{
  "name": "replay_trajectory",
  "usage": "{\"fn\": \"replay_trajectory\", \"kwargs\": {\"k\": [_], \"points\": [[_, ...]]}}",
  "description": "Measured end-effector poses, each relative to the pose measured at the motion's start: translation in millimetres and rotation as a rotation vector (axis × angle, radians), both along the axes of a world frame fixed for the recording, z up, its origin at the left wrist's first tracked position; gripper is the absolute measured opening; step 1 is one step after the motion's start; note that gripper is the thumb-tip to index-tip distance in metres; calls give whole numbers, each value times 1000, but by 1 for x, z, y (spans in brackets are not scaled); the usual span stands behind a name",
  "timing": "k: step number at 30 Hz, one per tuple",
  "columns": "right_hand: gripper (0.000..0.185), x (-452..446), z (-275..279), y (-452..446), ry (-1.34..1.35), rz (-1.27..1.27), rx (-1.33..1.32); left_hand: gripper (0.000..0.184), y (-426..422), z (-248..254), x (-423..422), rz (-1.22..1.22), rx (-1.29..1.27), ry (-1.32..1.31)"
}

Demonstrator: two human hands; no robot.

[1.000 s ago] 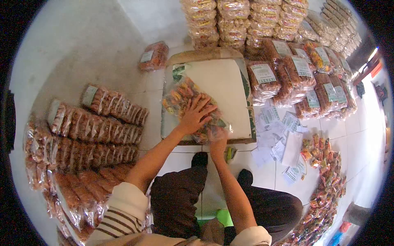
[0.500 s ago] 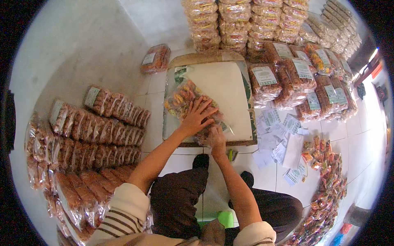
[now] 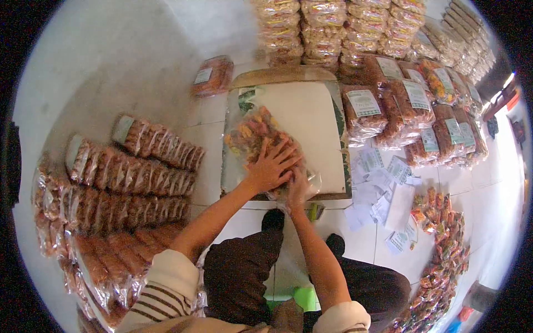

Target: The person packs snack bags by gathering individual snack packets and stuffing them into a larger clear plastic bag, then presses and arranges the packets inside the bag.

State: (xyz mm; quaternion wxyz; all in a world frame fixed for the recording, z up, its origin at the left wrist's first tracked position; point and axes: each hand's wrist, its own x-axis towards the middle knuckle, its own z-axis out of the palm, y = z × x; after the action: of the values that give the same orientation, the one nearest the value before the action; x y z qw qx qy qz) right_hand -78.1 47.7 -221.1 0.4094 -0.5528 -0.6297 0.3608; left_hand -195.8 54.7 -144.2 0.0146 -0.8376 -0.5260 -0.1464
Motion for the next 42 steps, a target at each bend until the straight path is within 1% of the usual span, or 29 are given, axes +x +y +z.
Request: {"fn": "replay_trajectory", "kwargs": {"k": [2, 3, 5, 6, 7, 9, 10, 12, 13, 15, 16, 18, 19, 21, 22, 24, 25, 27, 28, 30, 31, 32, 33, 34, 36, 37, 39, 40, 42], "points": [[24, -17, -7, 6, 473, -36, 69, 51, 1, -1, -3, -40, -10, 35], [24, -16, -11, 3, 476, -33, 70, 51, 2, -3, -2, -34, 0, 29], [28, -1, 20, -11, 114, -136, -23, 51, 4, -4, -3, -25, 16, 15], [30, 5, 27, -14, -72, -187, -67, 50, 5, -4, -4, -1, 15, -36], [30, 9, 25, -16, -81, -185, -66, 49, 4, -4, -3, 22, 11, -88], [36, 17, 20, -20, 96, -178, 90, 49, 3, -4, -1, 50, 32, -99], [36, 16, 19, -19, 94, -179, 87, 49, 3, -4, -1, 78, 58, -96], [32, 11, 17, -10, 214, -78, 264, 49, 3, -3, 0, 46, 46, -73], [32, 8, 14, -9, 215, -75, 264, 49, 4, -3, 0, 13, 35, -47], [38, -1, 9, -9, 51, -9, 347, 49, 3, -1, -1, 5, 29, -30], [38, -2, 13, -8, 59, -9, 348, 49, 3, 0, -3, -6, 25, -15], [44, 2, 20, -9, 4, 44, 185, 49, 4, 1, -5, -6, 26, -17], [44, 4, 24, -7, 1, 42, 189, 49, 5, 1, -4, -5, 28, -27], [53, 7, 29, -5, 169, -97, -4, 50, 6, 0, -4, -1, 22, -23], [53, 9, 24, -1, 166, -101, -8, 51, 4, -1, -5, 5, 13, -10], [59, 8, 1, 13, -45, 111, 218, 50, 3, -1, -5, -18, 22, -15], [59, 3, -17, 18, -43, 112, 219, 50, 3, 1, -6, -36, 35, -19], [60, -5, -44, 24, -188, 175, 251, 51, 5, -1, -12, -50, 34, 9], [60, -4, -38, 23, -189, 175, 255, 51, 7, -2, -14, -67, 34, 33], [60, -4, -15, 18, -180, 198, 429, 52, 8, 0, -16, -89, 36, 55], [60, -4, -4, 15, -180, 194, 434, 52, 8, 0, -17, -110, 33, 82], [59, -5, 5, 11, -102, 180, 317, 52, 9, -4, -17, -110, 37, 85], [58, -6, 13, 8, -25, 167, 202, 54, 9, -8, -16, -68, 24, 28], [58, -5, 10, 4, -24, 168, 211, 56, 11, -10, -16, -26, 15, -31], [56, 0, -8, -5, -191, 156, 78, 58, 14, -10, -14, -23, 22, -43], [56, 0, -1, -5, -193, 157, 72, 60, 12, -11, -14, -22, 16, -50], [56, -6, 23, -7, -446, 204, 143, 60, 9, -2, -15, -61, -25, -22], [56, -8, 14, -9, -438, 209, 138, 60, 8, 3, -17, -101, -48, 7], [65, -10, -5, -4, -418, 134, 249, 60, 11, 3, -20, -107, -39, -9]]}}
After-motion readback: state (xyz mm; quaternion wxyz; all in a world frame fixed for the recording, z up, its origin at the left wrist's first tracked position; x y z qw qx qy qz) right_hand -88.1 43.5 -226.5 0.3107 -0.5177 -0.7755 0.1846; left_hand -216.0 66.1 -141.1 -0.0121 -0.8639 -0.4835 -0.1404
